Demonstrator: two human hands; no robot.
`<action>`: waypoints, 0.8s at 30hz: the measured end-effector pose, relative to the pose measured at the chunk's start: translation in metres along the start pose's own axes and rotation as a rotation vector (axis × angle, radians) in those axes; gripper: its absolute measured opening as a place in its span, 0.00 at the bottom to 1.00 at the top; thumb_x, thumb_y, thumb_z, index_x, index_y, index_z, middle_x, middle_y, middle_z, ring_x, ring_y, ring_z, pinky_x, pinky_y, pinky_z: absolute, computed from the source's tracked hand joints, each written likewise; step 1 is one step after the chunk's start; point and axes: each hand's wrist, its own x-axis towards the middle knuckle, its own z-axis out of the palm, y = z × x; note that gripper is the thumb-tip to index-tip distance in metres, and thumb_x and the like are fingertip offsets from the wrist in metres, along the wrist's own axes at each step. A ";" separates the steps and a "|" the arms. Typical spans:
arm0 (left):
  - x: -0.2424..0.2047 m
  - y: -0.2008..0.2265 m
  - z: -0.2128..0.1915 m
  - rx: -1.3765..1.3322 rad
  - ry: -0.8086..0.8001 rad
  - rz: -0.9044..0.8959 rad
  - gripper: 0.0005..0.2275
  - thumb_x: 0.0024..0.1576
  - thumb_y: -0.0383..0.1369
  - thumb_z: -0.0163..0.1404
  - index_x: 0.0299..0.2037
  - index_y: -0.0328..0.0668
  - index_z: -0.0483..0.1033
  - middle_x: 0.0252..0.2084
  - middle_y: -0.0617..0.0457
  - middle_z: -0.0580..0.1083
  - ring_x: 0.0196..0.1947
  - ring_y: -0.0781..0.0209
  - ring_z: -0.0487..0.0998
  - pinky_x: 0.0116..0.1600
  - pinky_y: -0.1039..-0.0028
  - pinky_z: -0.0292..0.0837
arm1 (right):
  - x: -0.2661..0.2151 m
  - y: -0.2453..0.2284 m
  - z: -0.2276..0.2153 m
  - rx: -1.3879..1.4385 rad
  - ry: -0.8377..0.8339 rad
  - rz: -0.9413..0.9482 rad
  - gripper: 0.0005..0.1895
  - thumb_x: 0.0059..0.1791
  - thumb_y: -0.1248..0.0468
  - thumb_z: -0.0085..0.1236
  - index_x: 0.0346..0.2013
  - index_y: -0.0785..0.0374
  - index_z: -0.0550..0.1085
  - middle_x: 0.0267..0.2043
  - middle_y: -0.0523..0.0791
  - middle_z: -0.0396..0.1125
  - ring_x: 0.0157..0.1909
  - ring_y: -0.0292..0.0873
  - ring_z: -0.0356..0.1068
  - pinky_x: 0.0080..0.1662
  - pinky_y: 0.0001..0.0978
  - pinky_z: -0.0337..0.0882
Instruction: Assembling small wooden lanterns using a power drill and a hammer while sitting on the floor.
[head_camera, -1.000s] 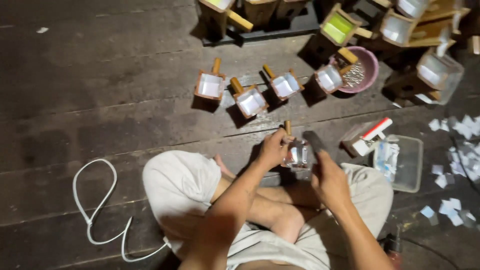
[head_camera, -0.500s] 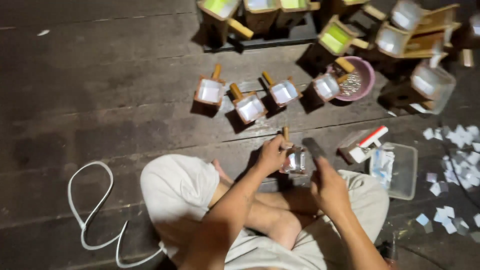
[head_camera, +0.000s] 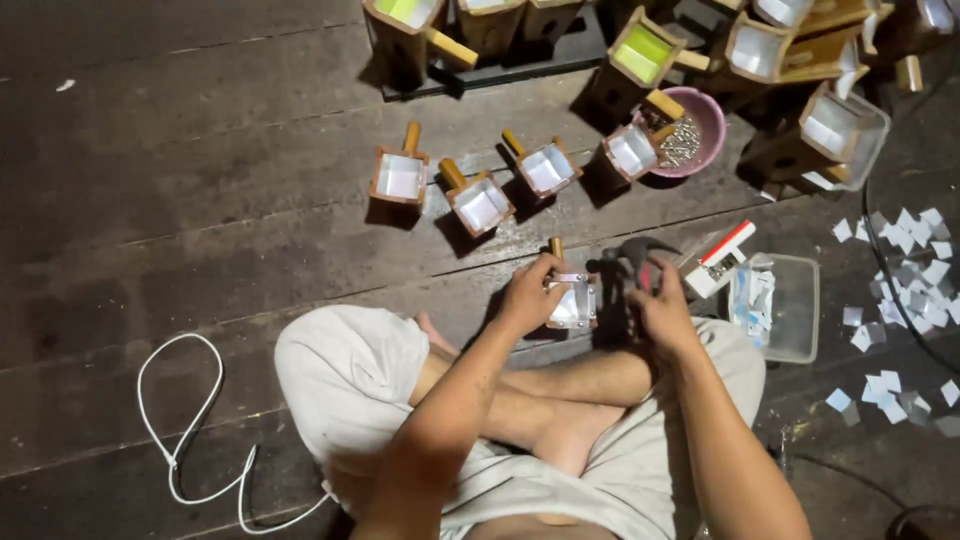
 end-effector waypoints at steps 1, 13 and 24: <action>0.002 0.007 -0.005 -0.012 0.023 0.023 0.12 0.51 0.29 0.61 0.42 0.46 0.72 0.42 0.42 0.79 0.45 0.39 0.81 0.45 0.57 0.79 | 0.017 0.021 0.007 0.180 -0.086 0.212 0.35 0.48 0.70 0.56 0.70 0.62 0.59 0.50 0.64 0.62 0.45 0.63 0.61 0.44 0.56 0.64; 0.005 -0.010 -0.002 -0.005 0.101 0.139 0.10 0.53 0.23 0.56 0.44 0.44 0.76 0.36 0.46 0.78 0.39 0.45 0.82 0.44 0.61 0.80 | 0.103 0.130 -0.083 -0.640 0.183 0.056 0.15 0.47 0.66 0.61 0.49 0.59 0.82 0.40 0.54 0.75 0.47 0.62 0.76 0.47 0.57 0.76; 0.003 -0.010 -0.002 0.001 0.146 0.221 0.10 0.53 0.23 0.57 0.44 0.44 0.77 0.38 0.46 0.79 0.40 0.45 0.82 0.45 0.62 0.80 | 0.129 0.157 -0.079 -0.747 -0.087 0.086 0.17 0.46 0.59 0.65 0.43 0.70 0.83 0.41 0.63 0.77 0.50 0.68 0.76 0.51 0.57 0.77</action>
